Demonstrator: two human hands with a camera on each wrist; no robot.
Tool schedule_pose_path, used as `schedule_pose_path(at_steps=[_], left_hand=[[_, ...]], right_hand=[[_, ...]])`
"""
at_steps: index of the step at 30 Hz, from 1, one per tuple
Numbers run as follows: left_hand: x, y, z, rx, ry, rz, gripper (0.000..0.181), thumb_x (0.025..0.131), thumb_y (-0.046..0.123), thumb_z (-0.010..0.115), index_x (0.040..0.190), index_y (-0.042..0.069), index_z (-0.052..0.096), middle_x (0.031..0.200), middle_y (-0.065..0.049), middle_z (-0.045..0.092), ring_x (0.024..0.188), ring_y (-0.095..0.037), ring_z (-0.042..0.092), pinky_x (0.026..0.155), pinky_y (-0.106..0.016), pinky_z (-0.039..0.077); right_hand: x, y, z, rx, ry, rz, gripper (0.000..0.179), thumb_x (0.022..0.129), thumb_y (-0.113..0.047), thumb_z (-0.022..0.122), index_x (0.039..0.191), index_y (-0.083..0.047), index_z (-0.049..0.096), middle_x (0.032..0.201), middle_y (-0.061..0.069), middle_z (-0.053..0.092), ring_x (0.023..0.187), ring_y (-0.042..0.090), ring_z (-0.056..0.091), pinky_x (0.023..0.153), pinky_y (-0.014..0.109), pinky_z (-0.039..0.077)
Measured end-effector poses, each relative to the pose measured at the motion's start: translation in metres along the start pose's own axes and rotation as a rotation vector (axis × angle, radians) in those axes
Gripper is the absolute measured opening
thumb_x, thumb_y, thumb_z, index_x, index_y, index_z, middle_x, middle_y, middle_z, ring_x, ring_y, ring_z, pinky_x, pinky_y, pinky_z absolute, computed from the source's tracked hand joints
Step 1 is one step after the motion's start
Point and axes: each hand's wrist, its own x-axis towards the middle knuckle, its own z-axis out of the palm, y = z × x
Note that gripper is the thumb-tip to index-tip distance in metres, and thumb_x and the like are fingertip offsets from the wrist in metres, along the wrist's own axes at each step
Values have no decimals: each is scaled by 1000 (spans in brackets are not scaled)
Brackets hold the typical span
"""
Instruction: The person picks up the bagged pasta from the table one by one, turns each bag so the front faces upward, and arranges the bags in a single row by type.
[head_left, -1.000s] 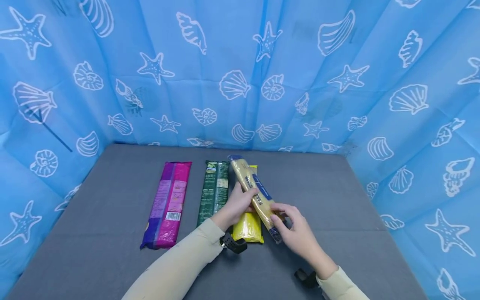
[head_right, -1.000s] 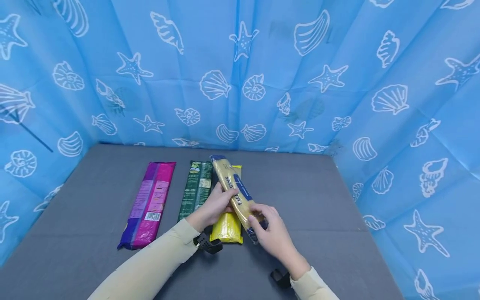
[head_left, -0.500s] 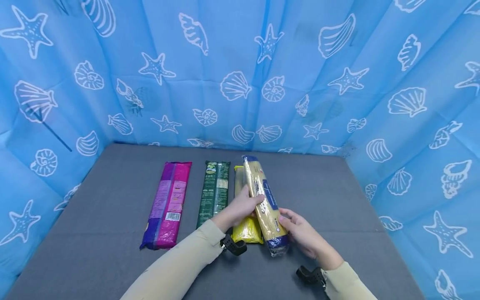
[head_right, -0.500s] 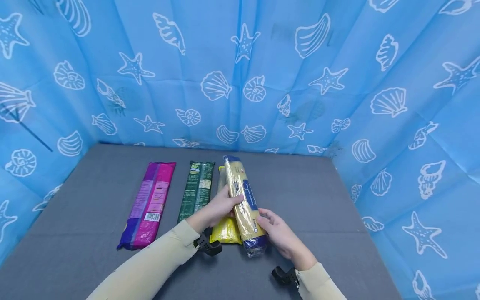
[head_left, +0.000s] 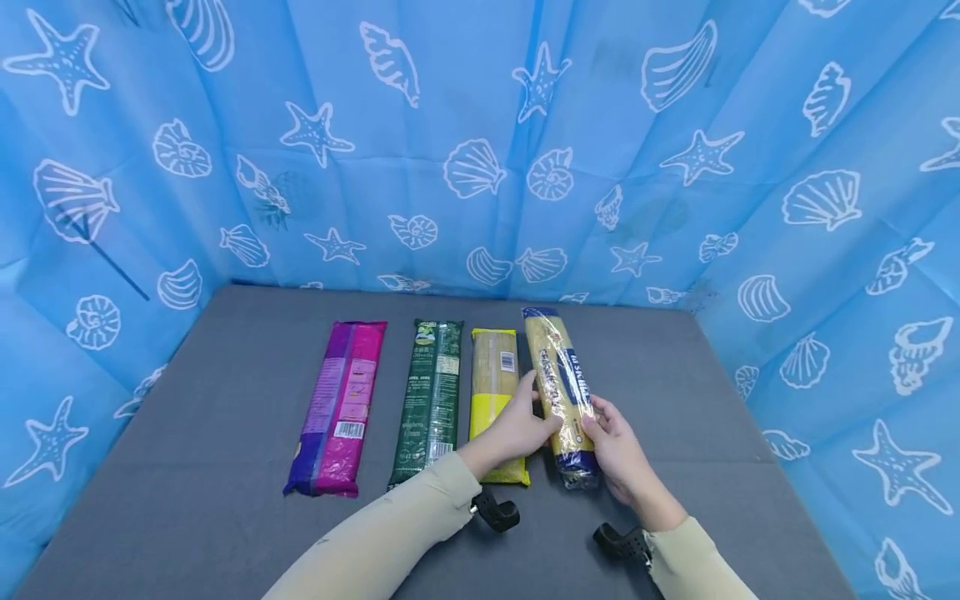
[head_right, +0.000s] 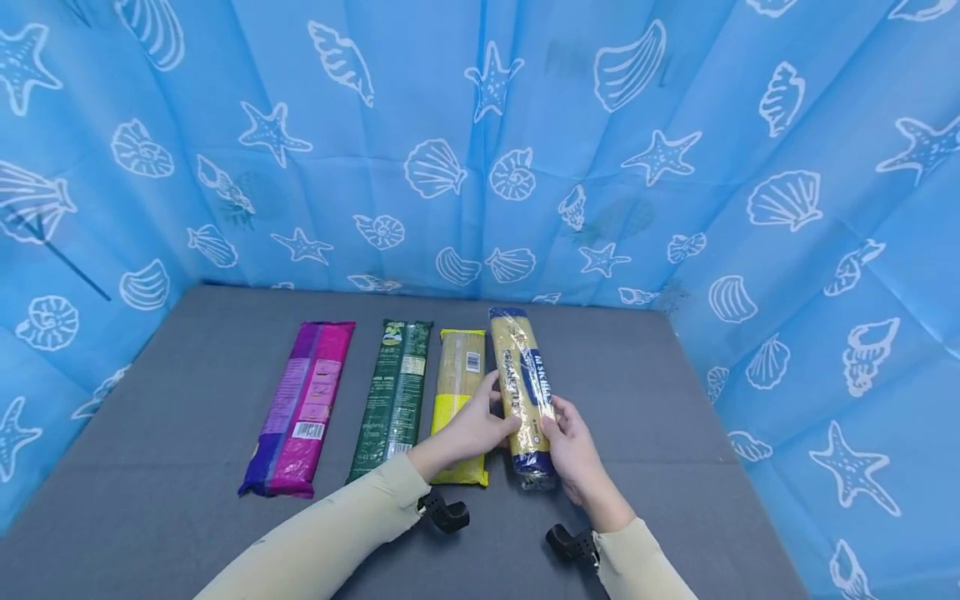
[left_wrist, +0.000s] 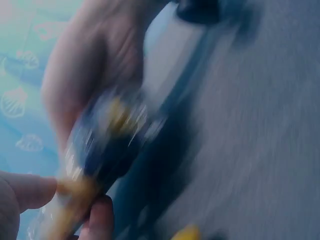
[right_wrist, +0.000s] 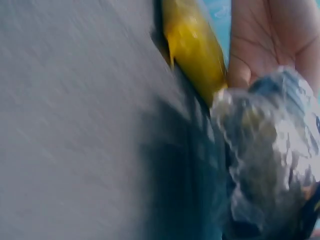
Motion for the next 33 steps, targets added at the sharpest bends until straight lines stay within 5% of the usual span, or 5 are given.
schedule_pose_path(at_steps=[8,15,24,33], left_hand=[[11,-4,34,25,24,-8,72,90,22,71,148,12,30,130,-9,55,95,-10,61,79,-27,52],[25,-5,48,-8,102,-5,63,89,15,71,144,7,40,123,-8,58,94,-10,59,78,-26,52],[25,-11,44,-73,70,-15,58,88,9,71,140,4,46,119,-6,59,95,-13,58,79,-29,53],[21,-7,36,-128,34,-35,59,87,7,72,140,4,46,124,-8,58,107,-19,59,87,-32,52]], right_hand=[[36,-10,-15,-122,148,-38,48,105,-13,33,151,-3,20,126,23,44,99,27,57,74,28,53],[60,-14,-21,-183,173,-19,48,106,-16,32,151,-6,21,127,24,43,105,34,56,75,33,55],[60,-9,-24,-405,130,-22,55,103,-19,46,149,2,24,124,30,53,98,33,62,72,35,55],[59,-9,-21,-508,173,-71,54,101,-19,49,147,3,30,125,32,52,101,37,60,75,41,54]])
